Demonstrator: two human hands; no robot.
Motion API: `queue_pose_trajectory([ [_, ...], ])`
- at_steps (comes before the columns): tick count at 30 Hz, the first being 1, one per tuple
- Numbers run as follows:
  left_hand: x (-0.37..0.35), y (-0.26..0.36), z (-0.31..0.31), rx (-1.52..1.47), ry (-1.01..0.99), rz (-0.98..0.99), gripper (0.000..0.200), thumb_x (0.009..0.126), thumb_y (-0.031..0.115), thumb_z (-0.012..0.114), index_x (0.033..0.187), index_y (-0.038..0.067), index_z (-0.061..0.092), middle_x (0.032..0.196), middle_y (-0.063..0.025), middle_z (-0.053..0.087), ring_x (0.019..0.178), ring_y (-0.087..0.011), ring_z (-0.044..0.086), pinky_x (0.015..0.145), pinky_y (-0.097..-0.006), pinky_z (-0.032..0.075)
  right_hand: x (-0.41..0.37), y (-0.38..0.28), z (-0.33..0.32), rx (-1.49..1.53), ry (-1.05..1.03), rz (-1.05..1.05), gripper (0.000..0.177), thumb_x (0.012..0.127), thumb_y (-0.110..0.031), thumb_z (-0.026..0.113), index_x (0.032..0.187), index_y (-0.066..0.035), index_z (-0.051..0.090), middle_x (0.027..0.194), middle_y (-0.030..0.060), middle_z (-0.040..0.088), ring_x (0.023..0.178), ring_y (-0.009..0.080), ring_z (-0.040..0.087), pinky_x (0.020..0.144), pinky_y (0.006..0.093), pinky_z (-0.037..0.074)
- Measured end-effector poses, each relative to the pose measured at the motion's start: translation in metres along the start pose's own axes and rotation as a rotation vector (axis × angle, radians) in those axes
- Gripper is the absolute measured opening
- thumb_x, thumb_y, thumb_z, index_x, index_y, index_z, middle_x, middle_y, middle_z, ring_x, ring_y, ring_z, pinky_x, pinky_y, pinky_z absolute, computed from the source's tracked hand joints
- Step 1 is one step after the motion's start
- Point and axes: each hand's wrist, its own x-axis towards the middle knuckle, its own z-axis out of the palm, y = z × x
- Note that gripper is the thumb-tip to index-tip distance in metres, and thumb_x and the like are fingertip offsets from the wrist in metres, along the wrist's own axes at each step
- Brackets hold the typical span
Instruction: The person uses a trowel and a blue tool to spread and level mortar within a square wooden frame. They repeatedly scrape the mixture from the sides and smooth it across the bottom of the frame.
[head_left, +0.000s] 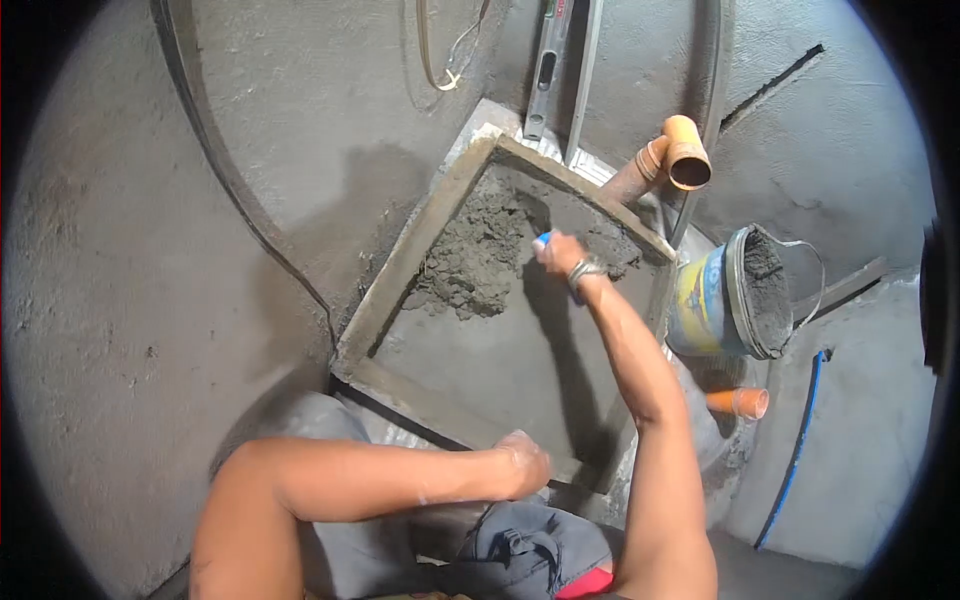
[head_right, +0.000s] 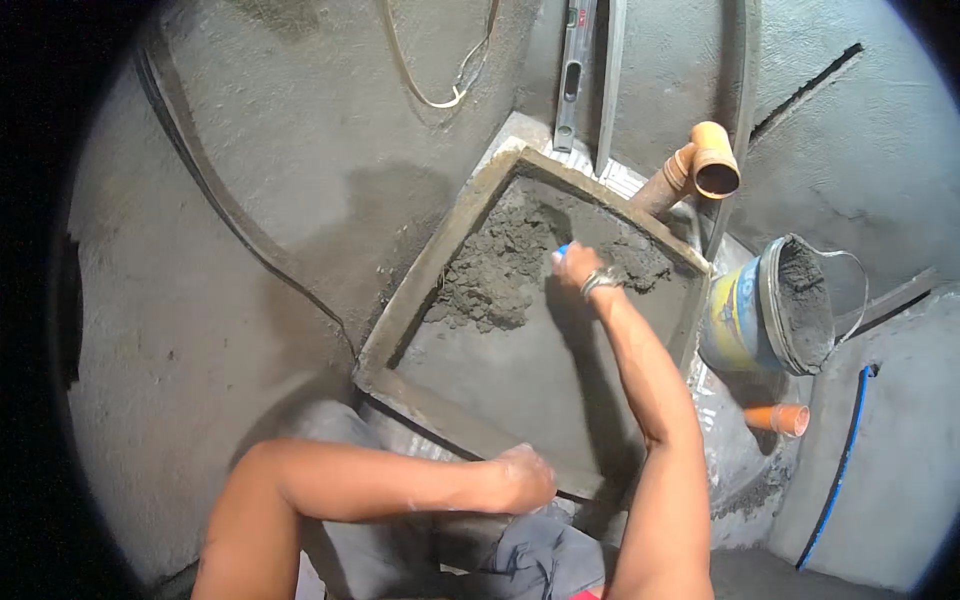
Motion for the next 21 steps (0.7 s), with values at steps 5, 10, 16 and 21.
queue_pose_trajectory([
  [5,0.000,-0.003,0.000,0.010,0.012,-0.032,0.017,0.080,0.013,0.060,0.090,0.008,0.072,0.095,-0.0083,0.070,0.089,-0.0244,0.067,0.071,-0.0370,0.052,-0.023,0.003,-0.012,0.237,0.051,0.047,0.059,0.086,-0.049,0.045,0.095,0.007,0.062,0.094,0.0344,0.060,0.096,0.0481,0.058,0.084,0.0492,0.046],
  [10,-0.002,0.004,-0.005,0.020,-0.036,0.033,0.018,0.081,0.013,0.059,0.092,0.007,0.072,0.096,-0.0091,0.070,0.090,-0.0252,0.067,0.072,-0.0380,0.052,-0.015,0.006,0.016,0.399,-0.001,0.076,0.059,0.088,-0.047,0.043,0.082,0.009,0.062,0.085,0.0326,0.061,0.088,0.0477,0.060,0.078,0.0495,0.048],
  [16,-0.002,0.003,0.004,-0.040,0.020,0.013,0.018,0.080,0.013,0.057,0.089,0.005,0.071,0.094,-0.0125,0.069,0.089,-0.0265,0.067,0.074,-0.0383,0.051,-0.039,-0.017,-0.025,0.606,-0.084,0.188,0.051,0.088,-0.041,0.046,0.069,0.005,0.057,0.061,0.0190,0.061,0.053,0.0294,0.064,0.052,0.0407,0.053],
  [21,-0.007,0.008,-0.009,-0.016,0.007,0.032,0.018,0.080,0.012,0.057,0.087,0.003,0.071,0.093,-0.0141,0.069,0.089,-0.0267,0.067,0.074,-0.0373,0.051,-0.029,-0.033,-0.014,0.745,-0.086,0.261,0.049,0.089,-0.040,0.046,0.069,0.004,0.055,0.058,0.0155,0.059,0.048,0.0267,0.061,0.045,0.0392,0.051],
])
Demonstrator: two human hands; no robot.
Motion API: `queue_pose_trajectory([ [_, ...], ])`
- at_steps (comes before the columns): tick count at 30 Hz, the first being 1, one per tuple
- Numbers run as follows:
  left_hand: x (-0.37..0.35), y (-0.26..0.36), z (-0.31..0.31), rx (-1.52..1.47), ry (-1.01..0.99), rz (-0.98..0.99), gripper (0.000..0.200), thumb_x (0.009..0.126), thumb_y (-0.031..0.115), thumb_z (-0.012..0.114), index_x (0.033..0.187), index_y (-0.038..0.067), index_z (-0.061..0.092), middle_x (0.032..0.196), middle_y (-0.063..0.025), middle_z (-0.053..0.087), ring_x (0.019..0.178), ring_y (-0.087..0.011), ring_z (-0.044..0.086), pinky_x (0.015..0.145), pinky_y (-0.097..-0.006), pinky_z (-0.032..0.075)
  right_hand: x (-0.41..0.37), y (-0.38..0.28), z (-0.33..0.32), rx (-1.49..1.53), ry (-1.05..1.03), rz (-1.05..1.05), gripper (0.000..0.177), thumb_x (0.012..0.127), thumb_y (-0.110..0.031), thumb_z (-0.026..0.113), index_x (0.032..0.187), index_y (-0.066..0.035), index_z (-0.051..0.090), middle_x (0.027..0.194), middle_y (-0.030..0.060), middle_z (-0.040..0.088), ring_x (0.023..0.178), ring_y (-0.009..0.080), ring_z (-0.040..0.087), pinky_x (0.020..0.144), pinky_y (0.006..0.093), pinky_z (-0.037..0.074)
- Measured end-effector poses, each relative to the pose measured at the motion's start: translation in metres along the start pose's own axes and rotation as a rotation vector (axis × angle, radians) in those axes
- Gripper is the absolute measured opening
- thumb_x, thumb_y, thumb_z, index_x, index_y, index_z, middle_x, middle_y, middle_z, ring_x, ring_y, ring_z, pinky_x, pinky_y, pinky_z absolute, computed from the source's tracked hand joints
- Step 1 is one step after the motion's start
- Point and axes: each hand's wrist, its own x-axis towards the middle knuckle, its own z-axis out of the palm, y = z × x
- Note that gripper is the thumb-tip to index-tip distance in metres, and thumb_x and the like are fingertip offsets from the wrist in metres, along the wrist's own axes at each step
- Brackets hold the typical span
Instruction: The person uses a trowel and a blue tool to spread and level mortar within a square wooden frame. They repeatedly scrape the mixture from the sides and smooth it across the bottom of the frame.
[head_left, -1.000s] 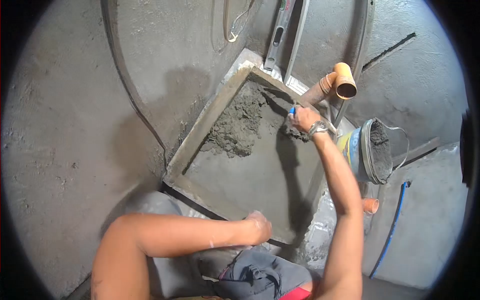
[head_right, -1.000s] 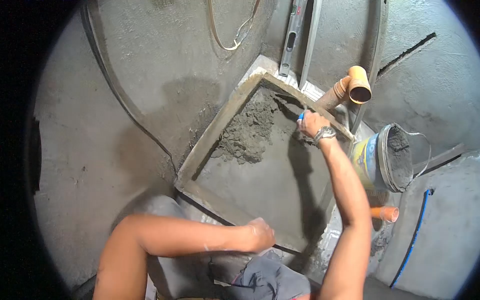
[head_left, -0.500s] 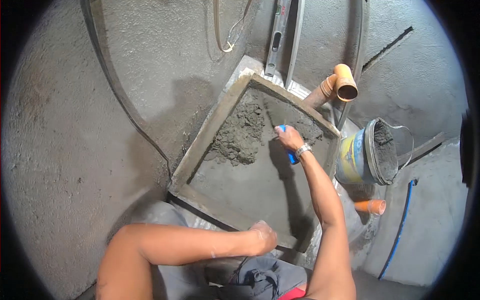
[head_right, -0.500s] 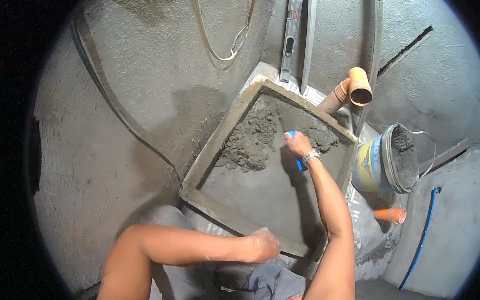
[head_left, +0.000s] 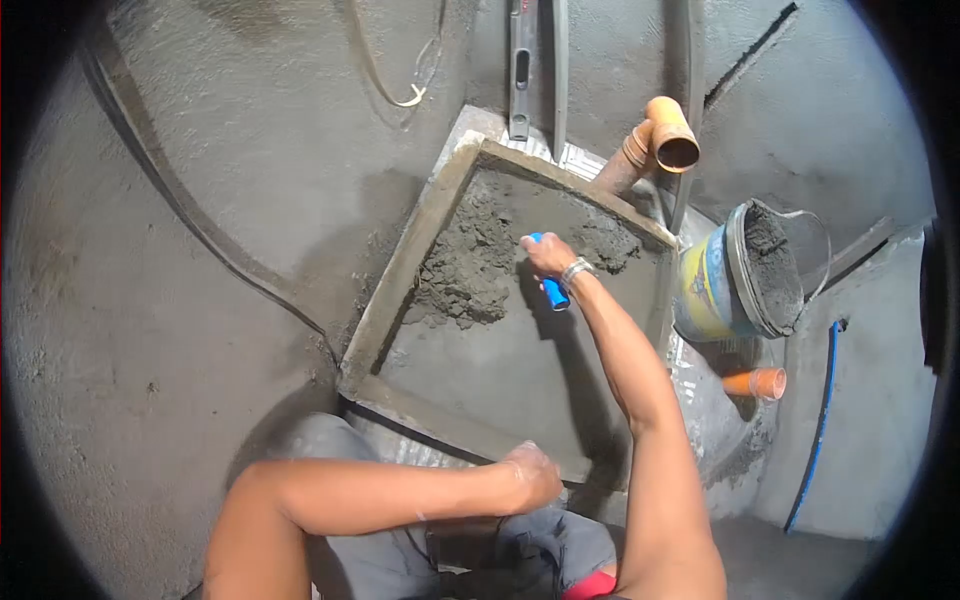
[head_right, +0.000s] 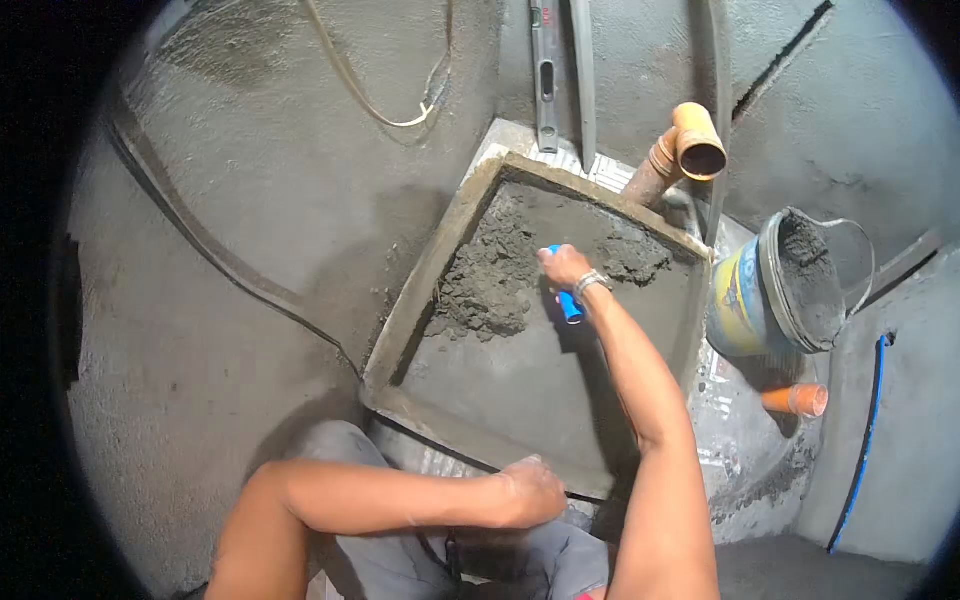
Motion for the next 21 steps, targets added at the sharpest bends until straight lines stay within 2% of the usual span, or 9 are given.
queue_pose_trajectory([
  [3,0.000,0.001,0.001,0.016,-0.013,-0.025,0.018,0.079,0.011,0.057,0.087,0.004,0.071,0.093,-0.0138,0.069,0.089,-0.0269,0.067,0.074,-0.0375,0.051,-0.007,-0.004,-0.009,-0.169,-0.113,-0.062,0.044,0.089,-0.037,0.049,0.070,0.002,0.053,0.057,0.0121,0.055,0.047,0.0236,0.058,0.041,0.0378,0.049],
  [7,-0.001,0.001,0.003,0.030,-0.011,-0.013,0.017,0.078,0.011,0.058,0.086,0.005,0.071,0.092,-0.0129,0.069,0.088,-0.0275,0.067,0.074,-0.0376,0.051,-0.014,-0.008,-0.022,0.125,-0.082,0.024,0.041,0.088,-0.039,0.053,0.074,-0.002,0.048,0.057,0.0086,0.053,0.044,0.0188,0.055,0.037,0.0343,0.047],
  [8,0.000,0.001,0.002,0.023,0.011,-0.008,0.017,0.078,0.011,0.058,0.086,0.005,0.071,0.092,-0.0128,0.069,0.088,-0.0274,0.067,0.074,-0.0375,0.050,-0.003,-0.008,-0.020,0.157,-0.083,0.049,0.038,0.089,-0.038,0.052,0.077,-0.002,0.048,0.058,0.0070,0.052,0.045,0.0165,0.053,0.036,0.0330,0.047],
  [11,0.001,0.002,0.000,-0.004,0.008,0.003,0.016,0.077,0.011,0.059,0.086,0.006,0.071,0.092,-0.0126,0.069,0.088,-0.0270,0.067,0.074,-0.0373,0.050,0.022,-0.016,-0.012,0.134,-0.152,0.050,0.039,0.089,-0.038,0.052,0.075,-0.002,0.048,0.058,0.0081,0.052,0.045,0.0180,0.053,0.037,0.0348,0.048],
  [12,0.001,0.003,-0.002,-0.016,-0.019,0.003,0.016,0.077,0.011,0.059,0.086,0.006,0.071,0.092,-0.0127,0.069,0.088,-0.0268,0.067,0.074,-0.0372,0.050,0.022,-0.012,-0.012,-0.055,-0.100,-0.023,0.039,0.089,-0.039,0.051,0.077,-0.001,0.051,0.060,0.0103,0.055,0.047,0.0205,0.056,0.039,0.0367,0.048],
  [15,0.003,0.000,0.008,0.013,-0.006,-0.008,0.016,0.077,0.012,0.059,0.086,0.006,0.071,0.092,-0.0127,0.069,0.088,-0.0263,0.067,0.075,-0.0368,0.050,0.068,0.022,-0.006,-0.690,0.123,-0.503,0.040,0.089,-0.039,0.051,0.080,0.000,0.053,0.061,0.0130,0.058,0.049,0.0227,0.059,0.040,0.0381,0.048],
  [16,0.002,-0.002,0.013,0.025,0.011,-0.014,0.016,0.077,0.012,0.059,0.087,0.006,0.070,0.092,-0.0126,0.069,0.088,-0.0261,0.067,0.075,-0.0367,0.050,0.072,0.024,-0.011,-0.643,0.038,-0.506,0.040,0.089,-0.040,0.051,0.084,-0.001,0.055,0.063,0.0137,0.060,0.050,0.0225,0.060,0.040,0.0376,0.048],
  [19,-0.003,-0.004,-0.001,-0.022,0.014,-0.015,0.015,0.077,0.012,0.060,0.087,0.006,0.070,0.092,-0.0118,0.069,0.088,-0.0259,0.067,0.074,-0.0366,0.050,0.013,-0.017,-0.026,-0.004,-0.135,-0.028,0.040,0.089,-0.041,0.052,0.085,-0.001,0.056,0.060,0.0120,0.057,0.046,0.0208,0.057,0.038,0.0370,0.047],
  [21,0.001,-0.005,-0.003,0.017,0.073,-0.004,0.016,0.077,0.012,0.060,0.088,0.006,0.070,0.092,-0.0114,0.069,0.088,-0.0257,0.067,0.074,-0.0368,0.050,0.025,-0.022,-0.023,0.152,-0.151,0.043,0.039,0.089,-0.040,0.052,0.084,-0.002,0.055,0.056,0.0099,0.054,0.042,0.0190,0.053,0.036,0.0354,0.046],
])
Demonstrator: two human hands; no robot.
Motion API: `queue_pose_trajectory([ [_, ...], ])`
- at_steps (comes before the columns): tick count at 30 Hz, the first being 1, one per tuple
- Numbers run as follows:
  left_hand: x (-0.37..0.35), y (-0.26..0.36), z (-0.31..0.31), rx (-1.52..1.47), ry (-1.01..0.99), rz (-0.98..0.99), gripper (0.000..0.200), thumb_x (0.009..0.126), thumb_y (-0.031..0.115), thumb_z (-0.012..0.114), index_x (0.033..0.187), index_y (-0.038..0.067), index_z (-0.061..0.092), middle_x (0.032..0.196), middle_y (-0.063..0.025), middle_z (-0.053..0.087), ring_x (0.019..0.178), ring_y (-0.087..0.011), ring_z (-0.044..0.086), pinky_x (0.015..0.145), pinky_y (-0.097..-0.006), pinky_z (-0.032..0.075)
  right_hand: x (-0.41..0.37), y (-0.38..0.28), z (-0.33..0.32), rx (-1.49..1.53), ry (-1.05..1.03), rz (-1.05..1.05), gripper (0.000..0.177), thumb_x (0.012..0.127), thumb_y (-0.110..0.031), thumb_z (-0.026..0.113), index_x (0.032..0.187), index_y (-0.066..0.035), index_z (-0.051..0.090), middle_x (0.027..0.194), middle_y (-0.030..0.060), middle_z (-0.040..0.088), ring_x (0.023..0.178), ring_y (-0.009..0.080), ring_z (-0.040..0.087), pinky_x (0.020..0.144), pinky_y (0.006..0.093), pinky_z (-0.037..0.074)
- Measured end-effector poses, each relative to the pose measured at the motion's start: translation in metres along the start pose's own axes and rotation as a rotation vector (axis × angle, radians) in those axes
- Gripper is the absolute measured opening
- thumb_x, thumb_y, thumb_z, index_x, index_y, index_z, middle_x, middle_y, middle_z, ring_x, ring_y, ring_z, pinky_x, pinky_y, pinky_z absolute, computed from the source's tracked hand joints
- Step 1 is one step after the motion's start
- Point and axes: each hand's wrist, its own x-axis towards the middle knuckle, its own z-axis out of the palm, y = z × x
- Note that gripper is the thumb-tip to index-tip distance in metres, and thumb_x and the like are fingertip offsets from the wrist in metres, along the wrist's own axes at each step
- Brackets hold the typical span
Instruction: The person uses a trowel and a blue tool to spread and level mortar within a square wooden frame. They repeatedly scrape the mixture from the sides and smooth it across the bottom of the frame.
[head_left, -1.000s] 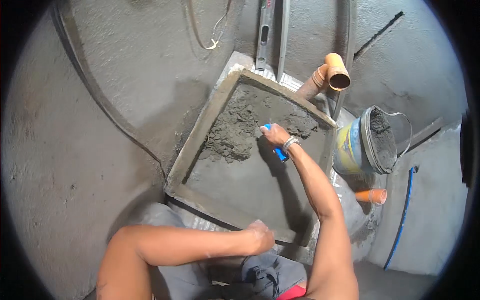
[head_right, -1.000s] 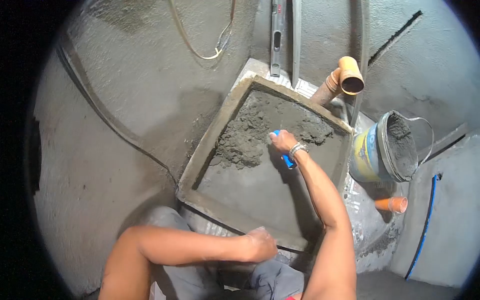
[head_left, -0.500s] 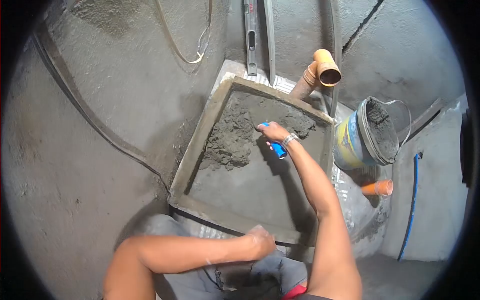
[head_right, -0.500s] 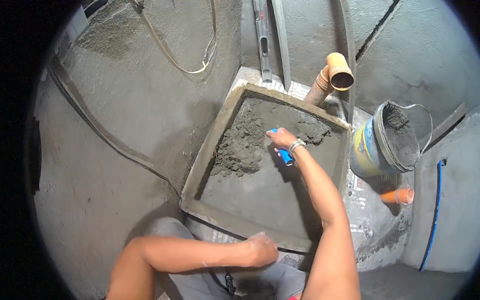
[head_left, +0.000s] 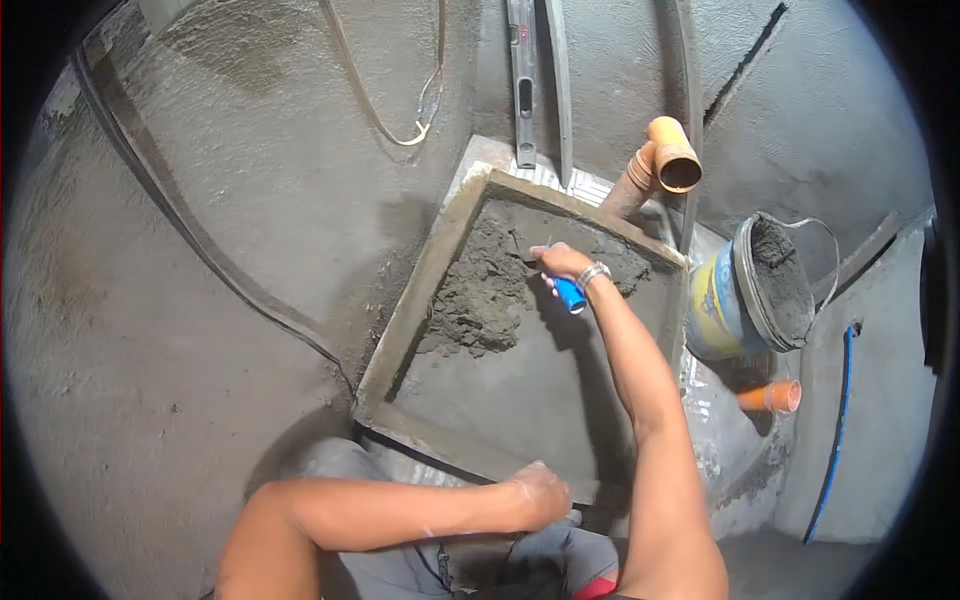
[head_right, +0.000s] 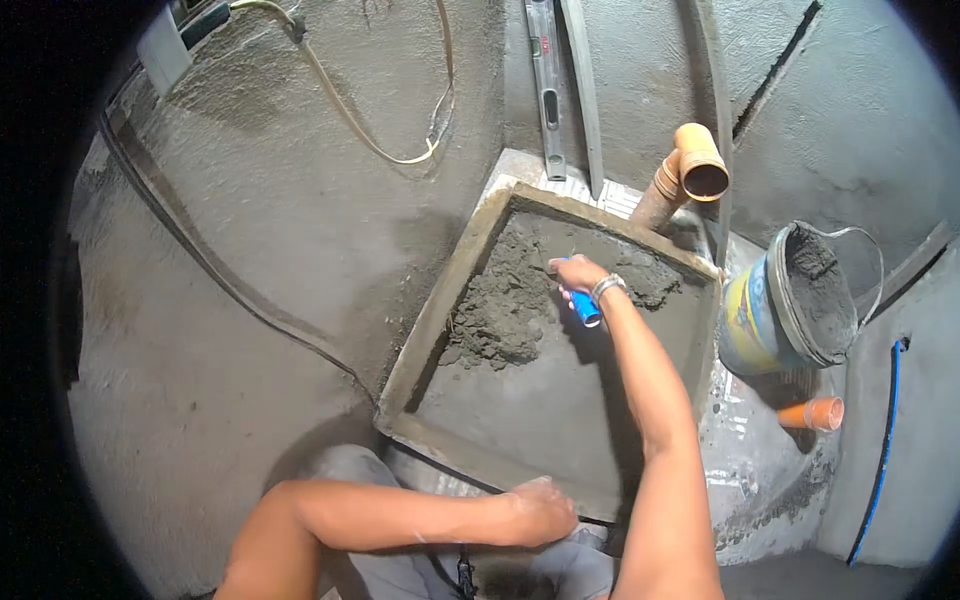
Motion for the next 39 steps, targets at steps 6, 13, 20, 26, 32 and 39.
queue_pose_trajectory([
  [6,0.006,-0.003,0.005,-0.005,-0.153,0.003,0.016,0.077,0.011,0.061,0.089,0.005,0.070,0.089,-0.0116,0.069,0.088,-0.0259,0.067,0.073,-0.0368,0.051,-0.013,-0.008,-0.005,-0.428,-0.054,-0.094,0.038,0.083,-0.035,0.052,0.068,0.000,0.051,0.056,0.0100,0.055,0.044,0.0201,0.054,0.038,0.0351,0.047],
  [13,-0.002,-0.012,0.005,0.035,0.036,-0.057,0.015,0.075,0.010,0.063,0.086,0.005,0.071,0.089,-0.0105,0.070,0.087,-0.0256,0.067,0.074,-0.0367,0.051,-0.076,0.071,-0.003,0.175,-0.149,0.058,0.025,0.093,-0.034,0.051,0.094,-0.010,0.045,0.065,0.0023,0.049,0.046,0.0118,0.049,0.035,0.0278,0.044],
  [20,0.010,-0.008,0.003,-0.082,-0.081,-0.041,0.018,0.076,0.012,0.061,0.089,0.003,0.070,0.090,-0.0103,0.070,0.088,-0.0262,0.067,0.074,-0.0367,0.050,-0.082,0.070,-0.008,0.366,-0.136,0.164,0.023,0.094,-0.035,0.046,0.089,-0.013,0.044,0.061,0.0009,0.048,0.042,0.0113,0.046,0.034,0.0293,0.042],
  [26,0.003,0.001,0.012,-0.004,-0.156,-0.042,0.019,0.078,0.011,0.059,0.091,0.002,0.070,0.097,-0.0111,0.069,0.091,-0.0262,0.066,0.075,-0.0373,0.049,-0.012,0.089,0.004,-0.696,0.273,-0.688,0.035,0.092,-0.036,0.047,0.080,-0.003,0.047,0.068,0.0162,0.058,0.054,0.0229,0.062,0.040,0.0370,0.047],
  [32,0.002,-0.002,0.003,-0.006,-0.127,-0.040,0.018,0.079,0.011,0.060,0.091,0.005,0.071,0.097,-0.0107,0.069,0.092,-0.0259,0.066,0.075,-0.0374,0.049,-0.083,0.060,0.006,0.234,0.005,0.090,0.031,0.093,-0.034,0.048,0.081,-0.006,0.048,0.060,0.0077,0.053,0.044,0.0177,0.052,0.035,0.0347,0.045],
  [39,0.013,0.002,0.024,-0.034,-0.222,-0.009,0.017,0.079,0.013,0.060,0.090,0.006,0.071,0.096,-0.0112,0.069,0.091,-0.0264,0.066,0.075,-0.0373,0.050,0.027,0.094,0.004,-0.674,0.406,-0.631,0.039,0.090,-0.041,0.048,0.077,-0.004,0.048,0.060,0.0096,0.053,0.048,0.0219,0.058,0.042,0.0387,0.048],
])
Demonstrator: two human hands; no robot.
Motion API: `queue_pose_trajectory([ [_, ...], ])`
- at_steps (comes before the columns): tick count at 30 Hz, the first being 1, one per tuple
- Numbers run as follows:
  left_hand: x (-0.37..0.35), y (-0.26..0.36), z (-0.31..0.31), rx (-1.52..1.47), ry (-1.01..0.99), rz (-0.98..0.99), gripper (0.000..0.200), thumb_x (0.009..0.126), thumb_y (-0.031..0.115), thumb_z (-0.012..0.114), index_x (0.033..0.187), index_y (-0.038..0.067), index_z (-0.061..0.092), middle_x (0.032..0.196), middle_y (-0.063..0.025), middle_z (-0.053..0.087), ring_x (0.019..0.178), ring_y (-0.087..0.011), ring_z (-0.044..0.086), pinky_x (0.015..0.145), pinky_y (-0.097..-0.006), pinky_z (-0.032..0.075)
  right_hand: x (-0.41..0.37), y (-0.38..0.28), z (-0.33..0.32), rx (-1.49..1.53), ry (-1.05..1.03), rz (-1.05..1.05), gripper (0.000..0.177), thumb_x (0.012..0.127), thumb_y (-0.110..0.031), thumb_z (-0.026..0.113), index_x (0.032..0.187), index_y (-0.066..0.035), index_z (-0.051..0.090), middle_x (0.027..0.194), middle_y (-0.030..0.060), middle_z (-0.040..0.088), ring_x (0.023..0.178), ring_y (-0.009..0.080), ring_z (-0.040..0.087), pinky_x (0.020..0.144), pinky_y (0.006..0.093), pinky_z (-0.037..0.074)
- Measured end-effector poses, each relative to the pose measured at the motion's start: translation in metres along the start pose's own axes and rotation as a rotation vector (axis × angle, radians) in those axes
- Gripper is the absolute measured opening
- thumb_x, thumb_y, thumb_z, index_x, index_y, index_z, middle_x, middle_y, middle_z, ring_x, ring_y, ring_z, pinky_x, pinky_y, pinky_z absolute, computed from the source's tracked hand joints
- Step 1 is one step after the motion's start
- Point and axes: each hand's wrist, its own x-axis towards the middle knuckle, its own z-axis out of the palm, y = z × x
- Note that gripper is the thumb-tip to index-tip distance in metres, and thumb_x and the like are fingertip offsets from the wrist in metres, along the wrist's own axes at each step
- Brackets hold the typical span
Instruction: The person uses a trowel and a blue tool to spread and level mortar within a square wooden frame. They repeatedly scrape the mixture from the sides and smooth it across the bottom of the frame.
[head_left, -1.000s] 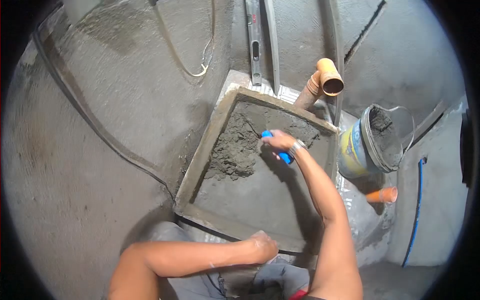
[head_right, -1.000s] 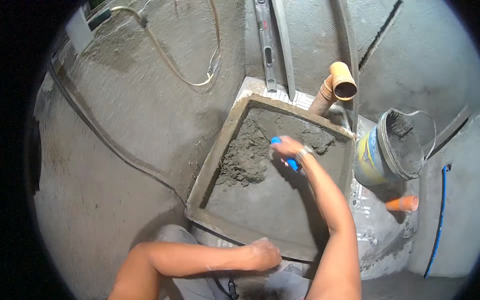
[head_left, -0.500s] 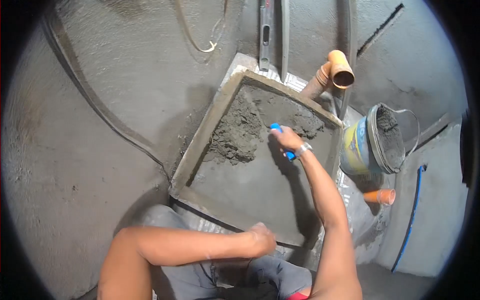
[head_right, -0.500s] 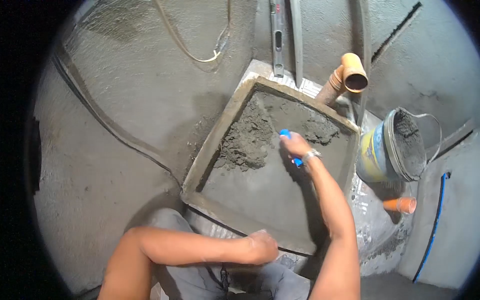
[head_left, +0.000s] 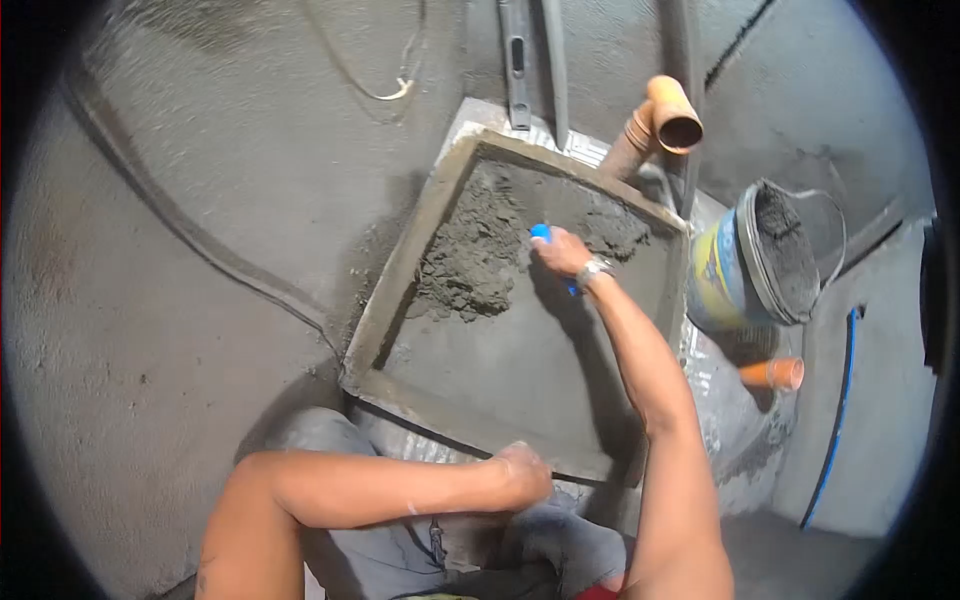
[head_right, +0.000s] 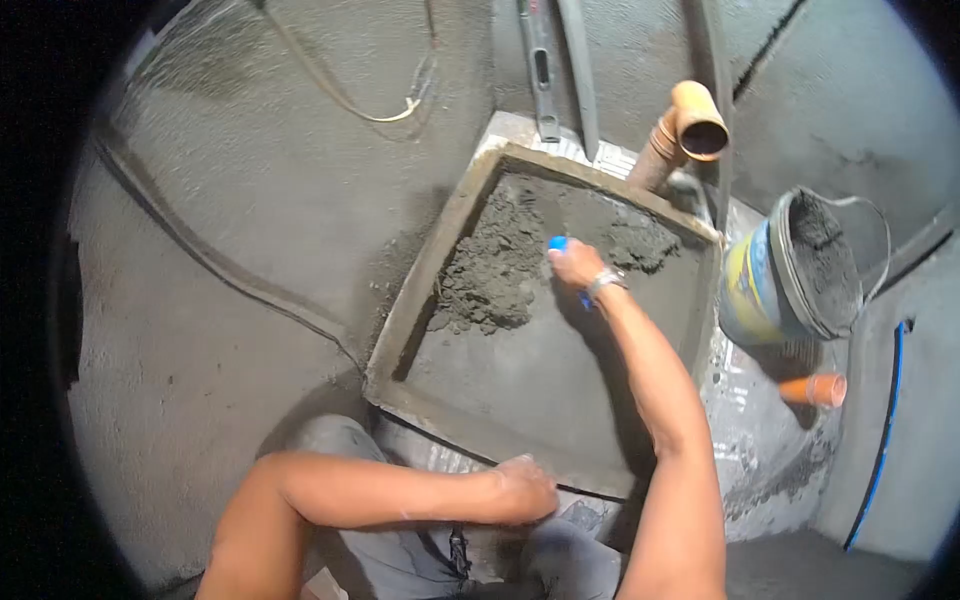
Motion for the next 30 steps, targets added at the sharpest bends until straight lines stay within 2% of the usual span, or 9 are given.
queue_pose_trajectory([
  [3,-0.007,0.002,0.004,-0.002,0.019,0.013,0.016,0.078,0.013,0.060,0.089,0.006,0.070,0.095,-0.0118,0.069,0.090,-0.0263,0.067,0.075,-0.0383,0.051,-0.020,-0.022,-0.017,0.028,-0.043,-0.070,0.040,0.090,-0.040,0.049,0.081,-0.001,0.050,0.061,0.0110,0.054,0.049,0.0239,0.059,0.046,0.0394,0.049],
  [7,-0.010,0.000,-0.005,-0.014,0.141,0.023,0.017,0.078,0.013,0.059,0.088,0.006,0.070,0.093,-0.0126,0.069,0.088,-0.0264,0.067,0.073,-0.0388,0.051,-0.056,-0.070,-0.065,0.952,-0.357,0.783,0.035,0.092,-0.040,0.049,0.076,-0.009,0.047,0.058,0.0035,0.050,0.042,0.0144,0.052,0.035,0.0326,0.045],
  [10,-0.015,-0.004,-0.013,0.036,0.241,0.050,0.018,0.078,0.014,0.058,0.088,0.005,0.070,0.094,-0.0129,0.069,0.087,-0.0263,0.067,0.072,-0.0389,0.052,-0.013,-0.055,-0.045,0.896,-0.345,0.666,0.036,0.092,-0.039,0.048,0.073,-0.009,0.046,0.055,0.0032,0.047,0.041,0.0135,0.048,0.034,0.0324,0.044],
  [15,-0.004,-0.001,-0.002,0.049,0.113,0.024,0.017,0.077,0.013,0.059,0.088,0.005,0.070,0.094,-0.0125,0.069,0.086,-0.0259,0.067,0.071,-0.0369,0.051,0.012,-0.048,-0.031,-0.050,-0.250,0.169,0.042,0.085,-0.037,0.052,0.100,0.001,0.060,0.094,0.0301,0.061,0.093,0.0446,0.060,0.082,0.0489,0.049],
  [19,-0.010,-0.004,-0.006,0.029,0.084,0.008,0.017,0.077,0.013,0.060,0.088,0.006,0.070,0.094,-0.0122,0.069,0.086,-0.0272,0.067,0.071,-0.0366,0.051,-0.032,-0.040,-0.017,0.230,-0.131,0.145,0.039,0.088,-0.041,0.052,0.087,-0.002,0.058,0.080,0.0216,0.065,0.065,0.0375,0.064,0.062,0.0455,0.053],
  [21,-0.020,-0.002,-0.017,0.058,0.141,0.009,0.017,0.078,0.012,0.059,0.089,0.006,0.071,0.095,-0.0120,0.069,0.088,-0.0273,0.067,0.072,-0.0369,0.052,-0.058,-0.075,-0.055,0.841,-0.325,0.737,0.037,0.091,-0.041,0.049,0.078,-0.007,0.052,0.068,0.0116,0.060,0.047,0.0227,0.056,0.042,0.0375,0.048],
  [24,-0.014,-0.004,-0.019,0.061,0.144,0.011,0.019,0.079,0.012,0.058,0.091,0.005,0.071,0.096,-0.0121,0.069,0.089,-0.0271,0.067,0.074,-0.0370,0.052,-0.056,-0.080,-0.058,0.945,-0.282,0.834,0.035,0.094,-0.039,0.047,0.075,-0.009,0.048,0.061,0.0050,0.053,0.041,0.0127,0.050,0.033,0.0314,0.042],
  [27,-0.006,-0.001,-0.012,0.023,0.116,0.009,0.019,0.079,0.012,0.058,0.091,0.005,0.071,0.096,-0.0124,0.069,0.091,-0.0264,0.067,0.075,-0.0369,0.051,-0.005,-0.053,-0.037,0.842,-0.341,0.654,0.044,0.093,-0.043,0.045,0.068,-0.007,0.048,0.059,0.0093,0.055,0.044,0.0194,0.055,0.036,0.0353,0.045],
  [30,-0.007,-0.004,-0.007,0.007,0.058,0.001,0.018,0.078,0.011,0.059,0.089,0.005,0.071,0.096,-0.0125,0.069,0.091,-0.0262,0.067,0.075,-0.0372,0.051,0.023,-0.012,0.015,0.032,0.073,0.036,0.047,0.091,-0.043,0.044,0.066,-0.004,0.049,0.061,0.0131,0.058,0.047,0.0223,0.059,0.040,0.0373,0.046],
])
